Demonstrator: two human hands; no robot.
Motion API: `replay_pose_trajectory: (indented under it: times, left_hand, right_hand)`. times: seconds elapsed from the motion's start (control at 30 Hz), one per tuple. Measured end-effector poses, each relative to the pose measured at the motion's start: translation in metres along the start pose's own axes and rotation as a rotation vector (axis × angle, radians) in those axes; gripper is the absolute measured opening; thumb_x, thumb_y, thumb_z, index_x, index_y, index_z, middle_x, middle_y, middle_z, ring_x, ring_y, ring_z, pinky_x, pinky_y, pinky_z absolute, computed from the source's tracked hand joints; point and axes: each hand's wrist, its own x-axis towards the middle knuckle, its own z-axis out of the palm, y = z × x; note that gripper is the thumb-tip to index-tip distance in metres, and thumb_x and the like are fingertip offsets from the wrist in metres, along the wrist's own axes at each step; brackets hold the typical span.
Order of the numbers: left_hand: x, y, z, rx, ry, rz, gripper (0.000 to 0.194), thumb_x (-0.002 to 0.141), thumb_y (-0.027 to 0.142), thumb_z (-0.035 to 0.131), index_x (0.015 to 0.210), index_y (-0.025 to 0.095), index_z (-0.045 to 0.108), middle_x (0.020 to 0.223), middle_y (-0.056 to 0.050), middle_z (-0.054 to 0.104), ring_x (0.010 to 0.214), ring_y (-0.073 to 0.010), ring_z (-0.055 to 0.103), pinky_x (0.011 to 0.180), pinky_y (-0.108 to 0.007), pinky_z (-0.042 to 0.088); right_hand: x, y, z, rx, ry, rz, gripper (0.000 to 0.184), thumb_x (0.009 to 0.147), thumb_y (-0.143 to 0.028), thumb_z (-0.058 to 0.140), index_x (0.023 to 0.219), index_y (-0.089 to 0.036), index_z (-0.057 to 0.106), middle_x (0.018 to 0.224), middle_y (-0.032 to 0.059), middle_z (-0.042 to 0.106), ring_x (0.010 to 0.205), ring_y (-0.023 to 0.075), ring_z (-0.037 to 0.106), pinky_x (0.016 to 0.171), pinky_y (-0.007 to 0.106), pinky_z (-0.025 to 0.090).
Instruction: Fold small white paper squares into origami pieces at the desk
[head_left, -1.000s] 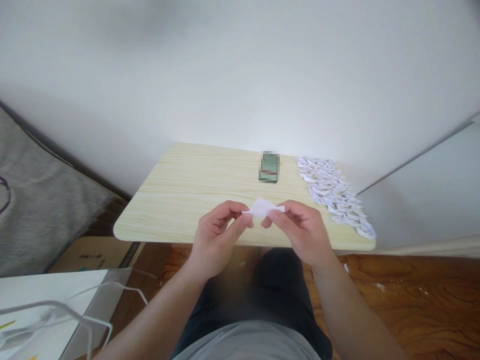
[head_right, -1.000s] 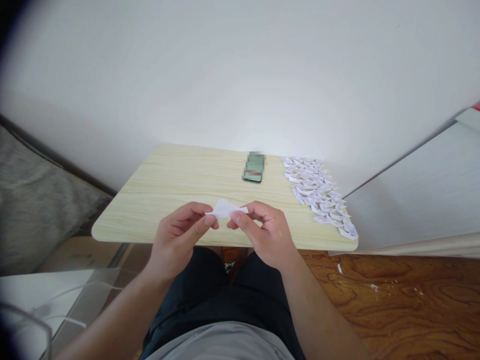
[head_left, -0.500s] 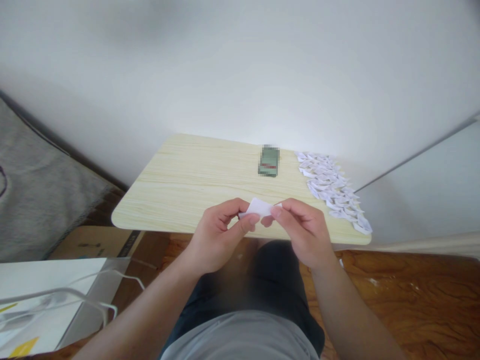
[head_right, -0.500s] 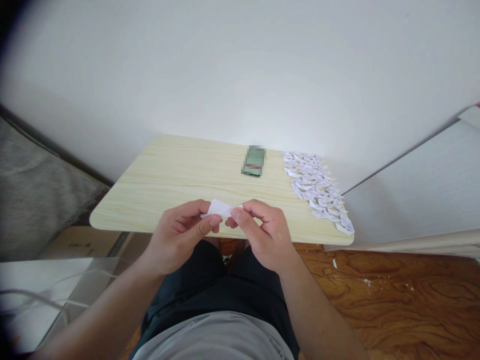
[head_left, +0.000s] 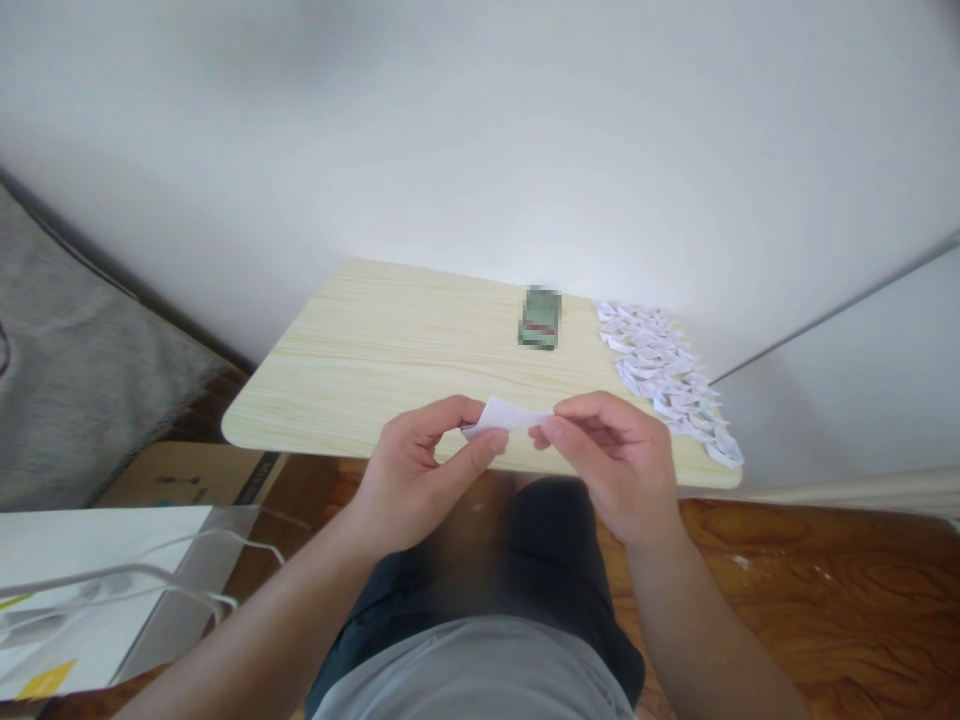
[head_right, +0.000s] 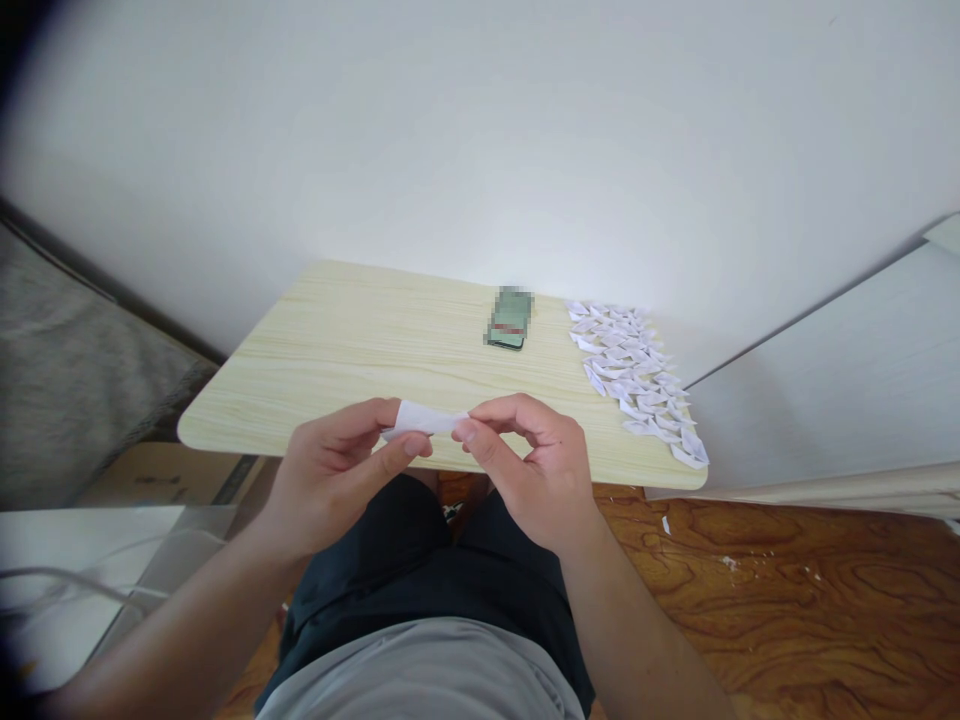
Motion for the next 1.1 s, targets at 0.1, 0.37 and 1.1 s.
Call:
replay_pose_trajectory:
  times: [0.1,0.37,1.1]
  left_hand:
    - [0.0,0.002,0.002,0.001,0.007,-0.009,0.011,0.093,0.029,0.071,0.1,0.023,0.077,0.088,-0.001,0.076,0.081,-0.0153,0.065,0.076,-0.027,0.049]
    - [-0.001,0.004,0.006,0.032,0.068,0.009,0.008,0.093,0.028,0.071,0.09,0.021,0.075,0.083,-0.001,0.076,0.079,-0.0152,0.067,0.074,-0.027,0.049]
    - [-0.007,0.008,0.013,0.031,0.112,0.011,0.008,0.091,0.024,0.072,0.097,0.021,0.077,0.082,0.0,0.075,0.075,-0.0138,0.066,0.068,-0.024,0.05]
  right_hand:
    - [-0.001,0.005,0.002,-0.049,0.042,-0.042,0.01,0.088,-0.029,0.079,0.096,-0.023,0.076,0.086,0.003,0.078,0.079,0.0194,0.074,0.075,0.033,0.06]
    - [-0.004,0.007,0.005,-0.033,0.163,-0.209,0.02,0.084,-0.018,0.08,0.101,-0.027,0.076,0.094,0.0021,0.075,0.082,0.0187,0.072,0.077,0.035,0.06]
    - [-0.002,0.006,0.009,-0.259,0.203,-0.478,0.029,0.083,-0.007,0.076,0.101,-0.03,0.078,0.095,0.0025,0.077,0.085,0.0219,0.071,0.077,0.04,0.059]
